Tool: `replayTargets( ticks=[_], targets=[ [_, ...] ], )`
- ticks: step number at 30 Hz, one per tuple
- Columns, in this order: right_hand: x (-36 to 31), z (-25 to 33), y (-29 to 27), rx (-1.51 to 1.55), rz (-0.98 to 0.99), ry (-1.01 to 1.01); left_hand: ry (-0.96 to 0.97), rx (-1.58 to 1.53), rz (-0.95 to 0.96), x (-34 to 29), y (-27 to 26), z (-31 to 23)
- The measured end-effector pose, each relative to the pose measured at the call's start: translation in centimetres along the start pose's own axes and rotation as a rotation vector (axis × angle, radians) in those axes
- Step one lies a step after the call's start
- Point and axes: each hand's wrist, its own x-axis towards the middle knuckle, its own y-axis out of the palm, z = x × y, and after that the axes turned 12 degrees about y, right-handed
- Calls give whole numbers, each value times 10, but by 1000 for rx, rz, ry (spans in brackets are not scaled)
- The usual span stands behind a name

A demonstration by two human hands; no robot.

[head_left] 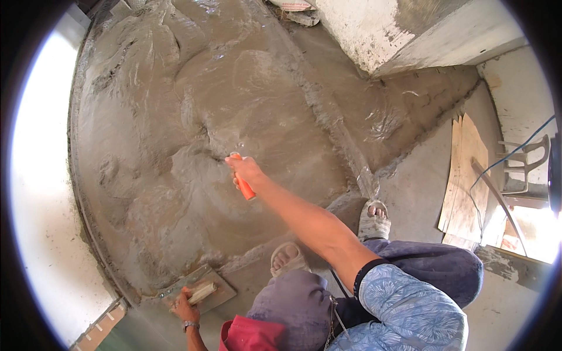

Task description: The person smooths a wet concrete floor using a trowel and a float, moving across the surface to level and finish the material. The person repeatedly spreads and flattens the concrete while adjusting position to cover different areas.

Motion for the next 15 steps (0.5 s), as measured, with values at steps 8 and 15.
replayTargets(
  ticks=[8, 15],
  targets=[
    [-51, 15, -84, -33, -143, -117, 50, -29, -30, 4, -1, -4],
    [-110, 65, -200, 469, -172, -293, 32, -23, -39, 4, 9, -1]
  ],
)
